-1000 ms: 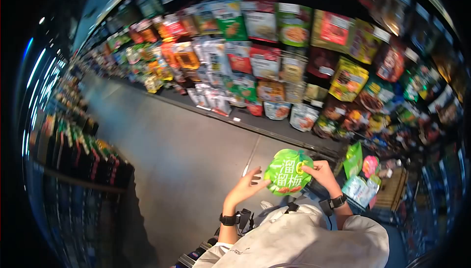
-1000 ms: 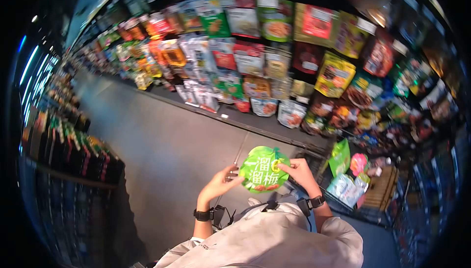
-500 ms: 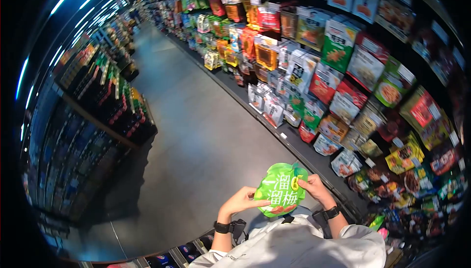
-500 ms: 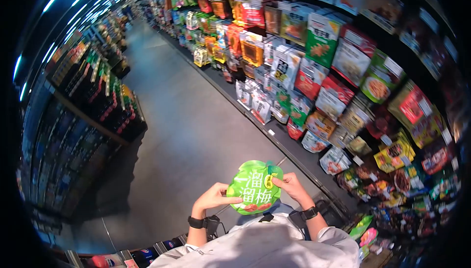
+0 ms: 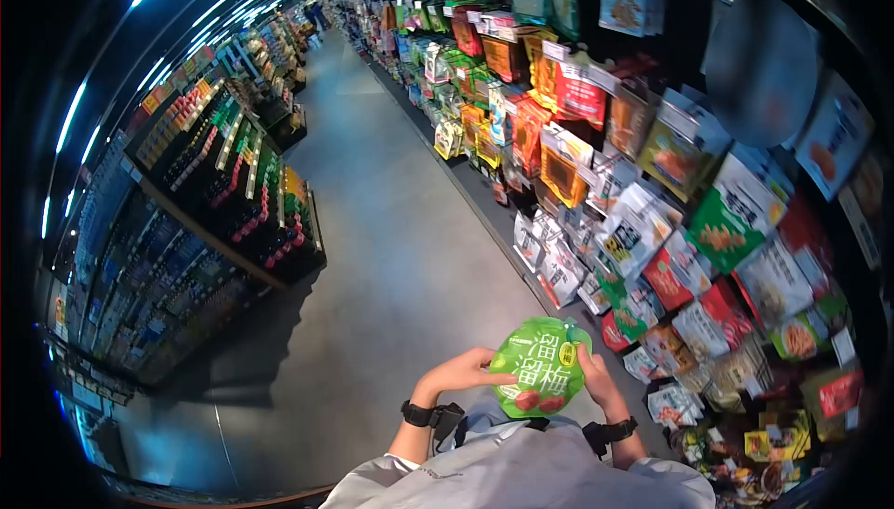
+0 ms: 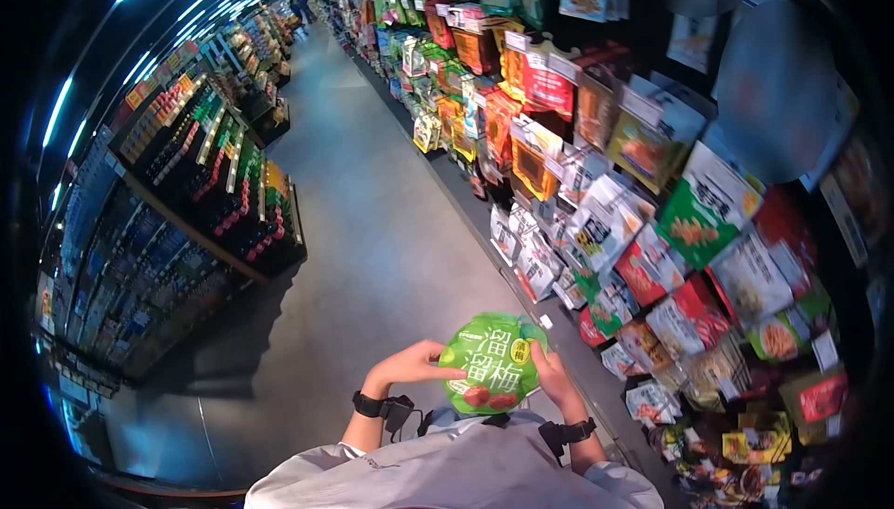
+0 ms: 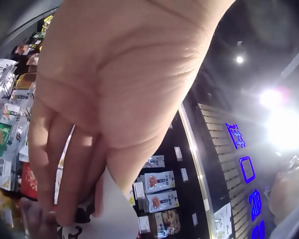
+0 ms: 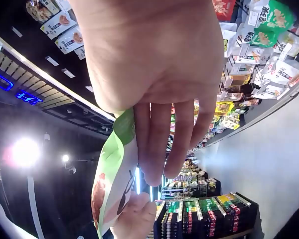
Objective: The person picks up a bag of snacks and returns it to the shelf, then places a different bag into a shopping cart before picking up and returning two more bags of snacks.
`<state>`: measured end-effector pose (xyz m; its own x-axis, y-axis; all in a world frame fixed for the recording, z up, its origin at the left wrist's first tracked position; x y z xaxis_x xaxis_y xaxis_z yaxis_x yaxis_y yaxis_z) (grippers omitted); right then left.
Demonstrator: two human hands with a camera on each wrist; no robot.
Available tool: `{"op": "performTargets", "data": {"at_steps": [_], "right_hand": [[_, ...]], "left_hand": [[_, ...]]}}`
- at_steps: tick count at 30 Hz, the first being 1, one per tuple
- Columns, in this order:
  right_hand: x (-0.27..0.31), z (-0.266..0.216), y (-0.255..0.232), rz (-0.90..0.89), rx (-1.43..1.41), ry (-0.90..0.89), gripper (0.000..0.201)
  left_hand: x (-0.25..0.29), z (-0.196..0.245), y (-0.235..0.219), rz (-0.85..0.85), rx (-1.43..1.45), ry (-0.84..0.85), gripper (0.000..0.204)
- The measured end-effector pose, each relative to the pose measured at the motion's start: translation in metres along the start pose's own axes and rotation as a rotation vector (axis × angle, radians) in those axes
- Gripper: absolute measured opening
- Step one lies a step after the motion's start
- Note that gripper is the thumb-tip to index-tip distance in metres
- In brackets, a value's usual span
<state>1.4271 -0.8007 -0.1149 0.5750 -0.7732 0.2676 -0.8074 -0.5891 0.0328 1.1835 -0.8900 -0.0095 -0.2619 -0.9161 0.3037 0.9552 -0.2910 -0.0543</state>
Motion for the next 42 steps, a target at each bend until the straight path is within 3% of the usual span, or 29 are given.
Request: {"op": "performTargets", "data": {"at_steps": [2, 6, 7, 8, 11, 13, 14, 17, 22, 26, 28, 31, 32, 34, 35, 37, 40, 42], "right_hand": [[-0.045, 0.002, 0.007, -0.002, 0.004, 0.08, 0.059], [-0.142, 0.011, 0.051, -0.127, -0.285, 0.085, 0.059], [-0.167, -0.001, 0.067, -0.132, -0.325, 0.088, 0.06], [-0.219, -0.02, 0.1, -0.145, -0.357, 0.093, 0.061], [-0.291, -0.064, 0.15, -0.193, -0.455, 0.105, 0.06], [-0.34, -0.098, 0.179, -0.189, -0.467, 0.101, 0.06], [-0.373, -0.085, 0.183, -0.254, -0.353, 0.104, 0.063], [-0.428, -0.129, 0.225, -0.311, -0.353, 0.126, 0.065], [-0.529, -0.125, 0.253, -0.305, -0.149, 0.071, 0.074], [-0.598, -0.16, 0.288, -0.342, -0.339, 0.172, 0.071], [-0.649, -0.169, 0.301, -0.386, -0.36, 0.196, 0.072], [-0.753, -0.144, 0.293, -0.304, -0.233, 0.115, 0.069], [-0.772, -0.16, 0.292, -0.299, -0.093, 0.131, 0.068], [-0.832, -0.209, 0.298, -0.274, 0.141, 0.111, 0.069], [-0.858, -0.224, 0.3, -0.238, 0.244, 0.085, 0.07], [-0.902, -0.248, 0.309, -0.244, 0.04, -0.078, 0.068], [-0.962, -0.281, 0.313, -0.297, 0.102, -0.022, 0.064], [-0.997, -0.298, 0.324, -0.34, 0.14, -0.028, 0.061]], "left_hand": [[-0.013, -0.009, -0.039, 0.081, -0.015, -0.022, 0.035], [-0.035, -0.022, -0.121, 0.135, 0.117, 0.037, 0.034], [-0.036, -0.009, -0.145, 0.153, 0.083, 0.075, 0.035], [-0.041, -0.005, -0.2, 0.18, 0.054, 0.116, 0.035], [-0.049, 0.001, -0.282, 0.207, 0.193, 0.115, 0.039], [-0.051, 0.01, -0.337, 0.237, 0.145, 0.205, 0.04], [-0.052, 0.012, -0.362, 0.255, 0.125, 0.247, 0.04], [-0.064, 0.011, -0.43, 0.302, 0.271, 0.125, 0.039], [-0.096, -0.013, -0.527, 0.375, 0.356, 0.101, 0.046], [-0.124, -0.012, -0.607, 0.399, 0.312, 0.063, 0.047], [-0.143, -0.008, -0.654, 0.388, 0.212, -0.004, 0.048], [-0.192, 0.001, -0.731, 0.388, 0.103, -0.034, 0.047], [-0.205, 0.0, -0.752, 0.381, 0.081, -0.059, 0.046], [-0.235, 0.009, -0.799, 0.431, 0.276, 0.07, 0.044], [-0.249, 0.019, -0.824, 0.476, 0.278, 0.026, 0.043], [-0.277, 0.041, -0.872, 0.547, 0.244, 0.013, 0.041], [-0.312, 0.077, -0.925, 0.672, 0.224, 0.142, 0.044], [-0.333, 0.087, -0.959, 0.632, 0.245, 0.167, 0.044]]}}
Point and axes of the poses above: each hand's wrist, its own x-axis away from the middle knuckle, its own y-axis out of the palm, z = x × y, the point moved 5 cm from there along -x, towards the middle knuckle, and after that the axes turned 5 degrees about x, right-handed, at the moved point
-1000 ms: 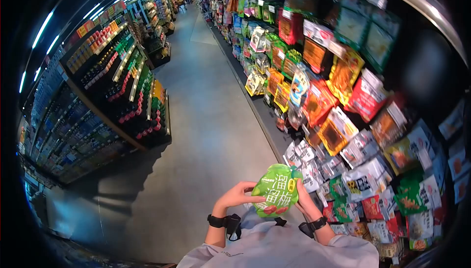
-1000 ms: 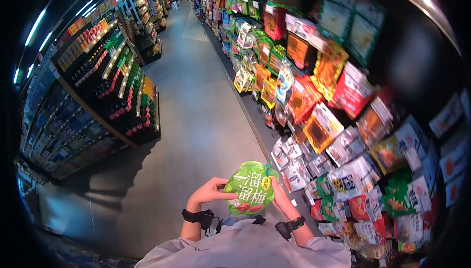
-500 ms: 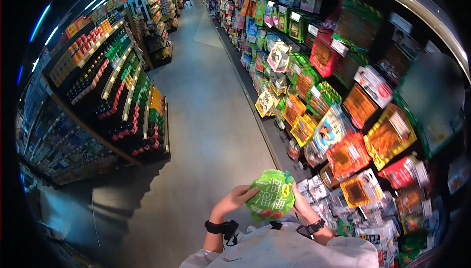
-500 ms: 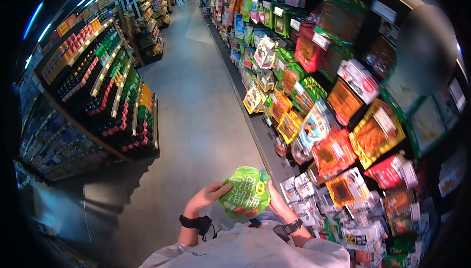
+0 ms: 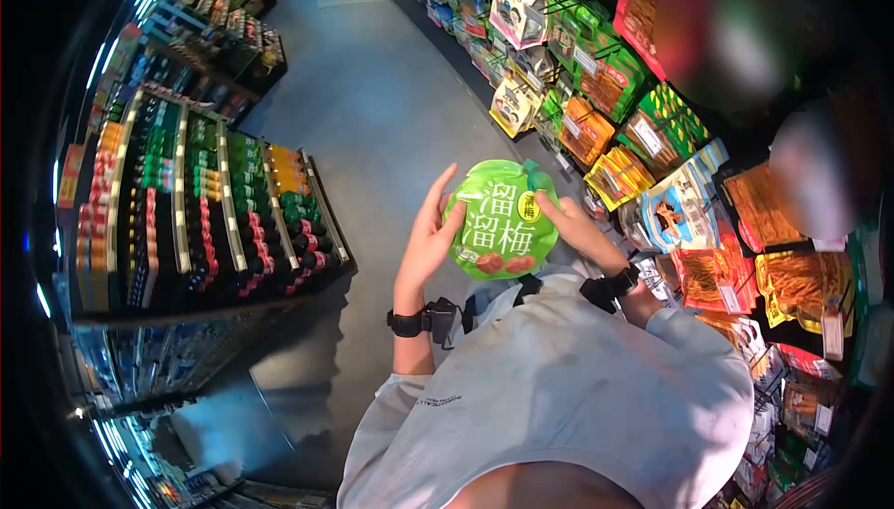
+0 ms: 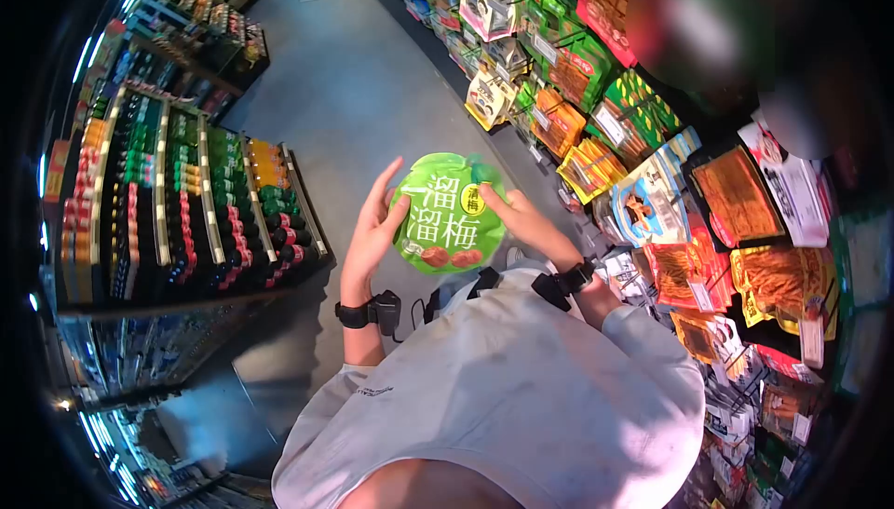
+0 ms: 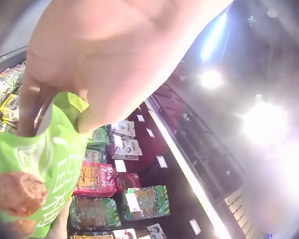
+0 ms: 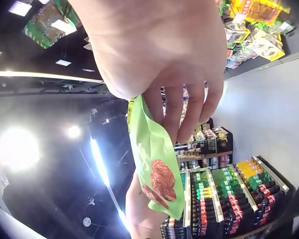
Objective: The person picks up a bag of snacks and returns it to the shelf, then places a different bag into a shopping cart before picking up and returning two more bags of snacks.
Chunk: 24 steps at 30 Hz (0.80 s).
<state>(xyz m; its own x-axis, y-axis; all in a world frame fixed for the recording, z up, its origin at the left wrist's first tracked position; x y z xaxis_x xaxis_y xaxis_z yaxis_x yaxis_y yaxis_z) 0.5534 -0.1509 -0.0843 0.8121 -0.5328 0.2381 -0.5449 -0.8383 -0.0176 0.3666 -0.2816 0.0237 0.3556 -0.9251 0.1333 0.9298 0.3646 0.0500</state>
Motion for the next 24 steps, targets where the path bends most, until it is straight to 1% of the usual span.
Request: {"op": "performTargets", "data": {"at_steps": [1, 2, 3, 4, 5, 6, 7, 8, 9, 10, 11, 13, 14, 15, 16, 17, 19, 21, 22, 23, 24], "right_hand": [[-0.015, -0.005, 0.001, -0.018, -0.035, 0.013, 0.06], [-0.032, -0.011, 0.001, -0.036, -0.067, 0.019, 0.059], [-0.052, -0.017, 0.001, -0.053, -0.094, 0.019, 0.058], [-0.068, -0.024, 0.001, -0.058, -0.12, -0.046, 0.057], [-0.092, -0.019, 0.003, -0.05, -0.144, 0.002, 0.057], [-0.116, -0.015, 0.006, -0.04, -0.165, 0.05, 0.057], [-0.138, -0.012, 0.007, -0.028, -0.183, 0.096, 0.057], [-0.157, -0.015, 0.006, -0.036, -0.057, 0.069, 0.052], [-0.176, -0.026, 0.007, -0.017, 0.003, 0.031, 0.051], [-0.197, -0.038, 0.01, 0.001, 0.064, -0.011, 0.049], [-0.218, -0.048, 0.017, 0.015, 0.123, -0.056, 0.048], [-0.261, -0.056, 0.036, 0.058, 0.129, -0.011, 0.044], [-0.285, -0.065, 0.04, 0.085, 0.144, -0.001, 0.043], [-0.309, -0.081, 0.037, 0.113, 0.171, -0.002, 0.041], [-0.33, -0.093, 0.04, 0.113, 0.148, 0.037, 0.042], [-0.352, -0.101, 0.046, 0.111, 0.118, 0.074, 0.043], [-0.389, -0.133, 0.059, 0.13, 0.027, -0.026, 0.052], [-0.425, -0.142, 0.06, 0.093, 0.129, -0.066, 0.058], [-0.435, -0.156, 0.062, 0.074, 0.132, -0.018, 0.063], [-0.45, -0.151, 0.063, 0.106, 0.078, -0.048, 0.065], [-0.462, -0.152, 0.064, 0.125, 0.029, -0.055, 0.065]], "left_hand": [[-0.018, 0.008, -0.007, -0.015, 0.014, 0.014, 0.046], [-0.034, 0.019, -0.008, 0.067, 0.04, 0.154, 0.045], [-0.057, 0.015, -0.021, 0.002, -0.083, 0.165, 0.045], [-0.077, 0.005, -0.036, -0.062, -0.206, 0.176, 0.045], [-0.097, -0.004, -0.053, -0.128, -0.328, 0.183, 0.044], [-0.116, -0.004, -0.063, -0.097, -0.281, 0.147, 0.045], [-0.134, -0.001, -0.072, -0.09, -0.327, 0.17, 0.046], [-0.151, 0.002, -0.083, -0.082, -0.372, 0.198, 0.047], [-0.17, 0.006, -0.097, -0.072, -0.417, 0.231, 0.049], [-0.192, 0.001, -0.115, -0.106, -0.4, 0.159, 0.07], [-0.212, 0.001, -0.13, -0.125, -0.487, 0.184, 0.079], [-0.248, 0.008, -0.163, -0.158, -0.668, 0.232, 0.097], [-0.264, 0.004, -0.181, -0.174, -0.793, 0.255, 0.126], [-0.275, 0.012, -0.195, -0.153, -0.814, 0.331, 0.138], [-0.287, 0.019, -0.211, -0.146, -0.854, 0.386, 0.145], [-0.301, 0.023, -0.228, -0.158, -0.738, 0.415, 0.144], [-0.333, 0.04, -0.255, -0.192, -0.74, 0.357, 0.141], [-0.363, 0.039, -0.278, -0.202, -0.748, 0.419, 0.136], [-0.377, 0.038, -0.288, -0.214, -0.75, 0.438, 0.134], [-0.39, 0.034, -0.296, -0.244, -0.725, 0.406, 0.131], [-0.4, 0.043, -0.303, -0.27, -0.702, 0.373, 0.128]]}}
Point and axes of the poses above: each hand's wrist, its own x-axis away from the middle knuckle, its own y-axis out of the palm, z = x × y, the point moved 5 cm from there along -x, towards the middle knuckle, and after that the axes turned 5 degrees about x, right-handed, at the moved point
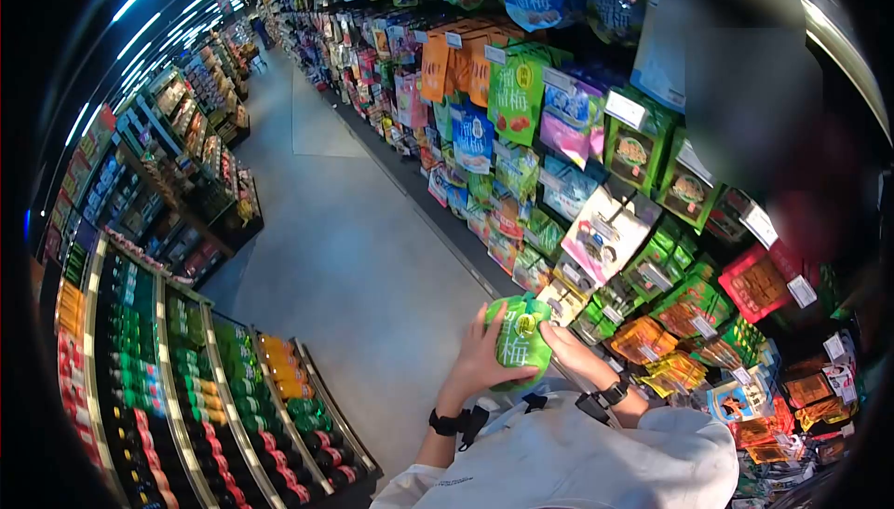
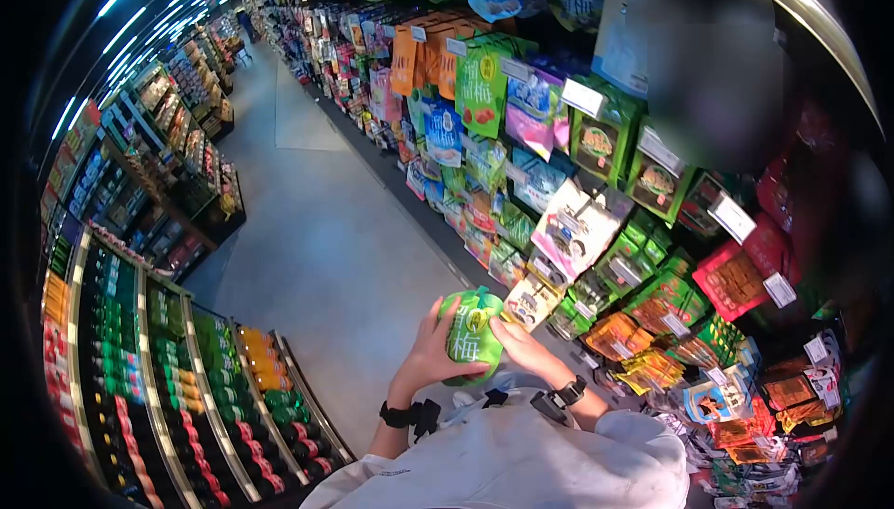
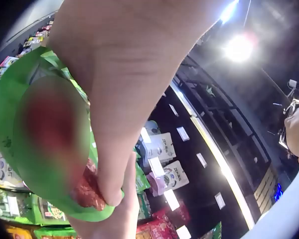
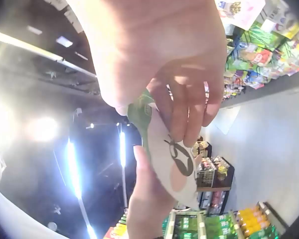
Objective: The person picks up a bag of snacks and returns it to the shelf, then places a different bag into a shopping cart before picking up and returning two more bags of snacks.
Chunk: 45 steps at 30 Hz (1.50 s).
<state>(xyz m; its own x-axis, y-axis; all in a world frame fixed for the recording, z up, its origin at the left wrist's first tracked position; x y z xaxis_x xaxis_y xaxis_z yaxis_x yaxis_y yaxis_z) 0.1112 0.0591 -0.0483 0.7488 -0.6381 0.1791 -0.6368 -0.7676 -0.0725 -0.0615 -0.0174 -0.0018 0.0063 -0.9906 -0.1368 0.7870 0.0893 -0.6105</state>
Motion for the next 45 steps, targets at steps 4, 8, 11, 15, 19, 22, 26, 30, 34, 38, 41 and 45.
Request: {"op": "performTargets", "data": {"at_steps": [4, 8, 11, 15, 19, 22, 26, 30, 34, 38, 41, 45], "right_hand": [[-0.052, -0.006, -0.002, 0.021, -0.079, 0.045, 0.067], [-0.122, 0.016, -0.011, 0.085, -0.282, 0.045, 0.068], [-0.178, 0.016, -0.021, 0.043, -0.468, -0.014, 0.067], [-0.244, -0.036, -0.041, 0.056, -0.657, -0.089, 0.068], [-0.315, -0.03, -0.082, -0.288, -0.56, -0.334, 0.075], [-0.333, -0.069, -0.112, -0.062, -0.409, -0.311, 0.076], [-0.359, -0.048, -0.152, 0.124, -0.414, -0.307, 0.081], [-0.366, -0.043, -0.17, 0.382, -0.434, -0.231, 0.074], [-0.383, -0.037, -0.172, 0.638, -0.546, -0.253, 0.074], [-0.405, -0.044, -0.167, 0.717, -0.522, -0.249, 0.079], [-0.421, -0.05, -0.165, 0.791, -0.548, -0.257, 0.077], [-0.433, -0.053, -0.166, 0.846, -0.525, -0.238, 0.076]], "left_hand": [[-0.04, -0.028, -0.029, -0.046, 0.2, -0.043, 0.12], [-0.09, -0.065, -0.054, 0.003, 0.217, 0.005, 0.119], [-0.137, -0.08, -0.085, 0.04, 0.155, 0.007, 0.117], [-0.219, -0.086, -0.136, 0.105, -0.127, 0.112, 0.116], [-0.31, -0.084, -0.192, 0.221, -0.265, 0.238, 0.102], [-0.373, -0.069, -0.235, 0.31, -0.333, 0.287, 0.085], [-0.44, -0.054, -0.276, 0.362, -0.493, 0.431, 0.072], [-0.495, -0.037, -0.313, 0.446, -0.535, 0.603, 0.067], [-0.553, -0.032, -0.35, 0.503, -0.423, 0.704, 0.071], [-0.618, -0.029, -0.382, 0.577, -0.144, 0.712, 0.072], [-0.653, -0.027, -0.394, 0.597, -0.131, 0.709, 0.071], [-0.683, -0.033, -0.399, 0.666, -0.124, 0.729, 0.073]]}}
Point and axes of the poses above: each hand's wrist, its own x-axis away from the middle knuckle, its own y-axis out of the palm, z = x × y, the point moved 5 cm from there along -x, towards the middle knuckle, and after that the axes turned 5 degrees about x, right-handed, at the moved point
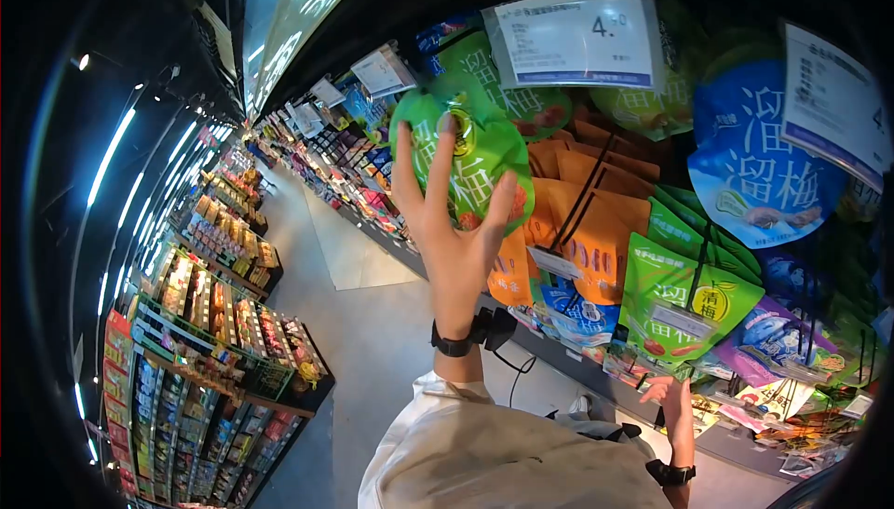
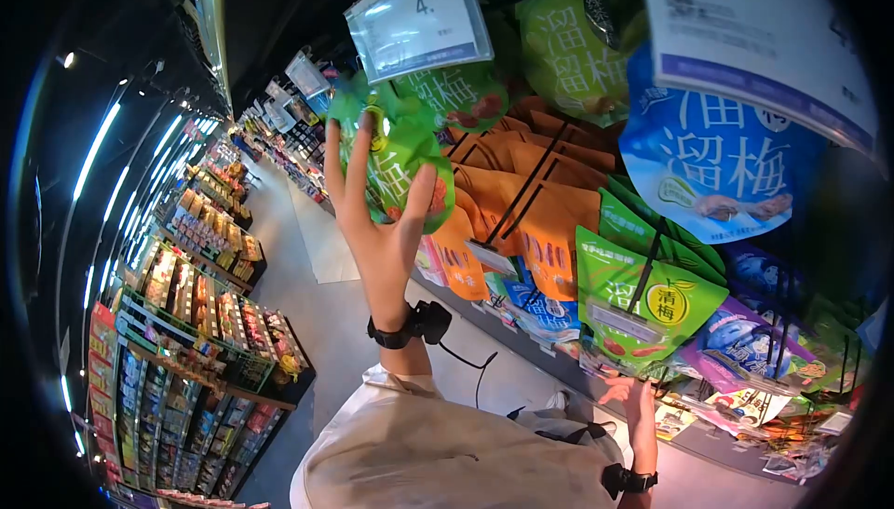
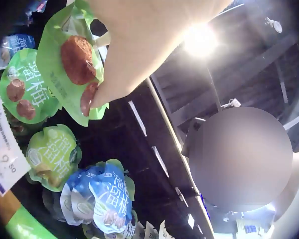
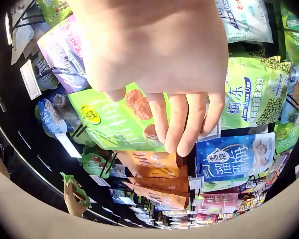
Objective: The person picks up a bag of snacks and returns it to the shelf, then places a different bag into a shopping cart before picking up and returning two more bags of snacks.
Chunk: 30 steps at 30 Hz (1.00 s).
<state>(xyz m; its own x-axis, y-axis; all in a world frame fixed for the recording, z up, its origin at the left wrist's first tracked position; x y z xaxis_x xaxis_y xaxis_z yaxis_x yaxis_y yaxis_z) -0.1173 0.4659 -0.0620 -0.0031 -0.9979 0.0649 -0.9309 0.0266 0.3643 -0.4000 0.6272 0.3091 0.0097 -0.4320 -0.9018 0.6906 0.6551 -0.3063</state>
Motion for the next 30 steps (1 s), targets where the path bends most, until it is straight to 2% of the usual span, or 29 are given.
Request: {"op": "performTargets", "data": {"at_steps": [3, 6, 10, 15, 30], "right_hand": [[0.002, -0.006, 0.005, 0.053, -0.016, -0.015, 0.071], [0.004, 0.0, 0.0, 0.1, -0.032, -0.027, 0.07], [0.003, 0.007, 0.003, 0.121, -0.054, -0.024, 0.07], [-0.006, 0.003, 0.016, 0.093, -0.006, -0.026, 0.072], [-0.021, 0.01, 0.014, 0.077, -0.024, -0.049, 0.072]], "left_hand": [[-0.004, -0.008, 0.004, 0.115, 0.003, 0.012, 0.074], [-0.009, -0.013, 0.011, 0.153, 0.043, 0.004, 0.077], [-0.023, -0.019, 0.02, 0.1, 0.069, -0.008, 0.077], [-0.03, -0.03, 0.024, 0.123, 0.058, 0.031, 0.076], [-0.038, -0.034, 0.003, 0.091, -0.091, 0.131, 0.075]]}}
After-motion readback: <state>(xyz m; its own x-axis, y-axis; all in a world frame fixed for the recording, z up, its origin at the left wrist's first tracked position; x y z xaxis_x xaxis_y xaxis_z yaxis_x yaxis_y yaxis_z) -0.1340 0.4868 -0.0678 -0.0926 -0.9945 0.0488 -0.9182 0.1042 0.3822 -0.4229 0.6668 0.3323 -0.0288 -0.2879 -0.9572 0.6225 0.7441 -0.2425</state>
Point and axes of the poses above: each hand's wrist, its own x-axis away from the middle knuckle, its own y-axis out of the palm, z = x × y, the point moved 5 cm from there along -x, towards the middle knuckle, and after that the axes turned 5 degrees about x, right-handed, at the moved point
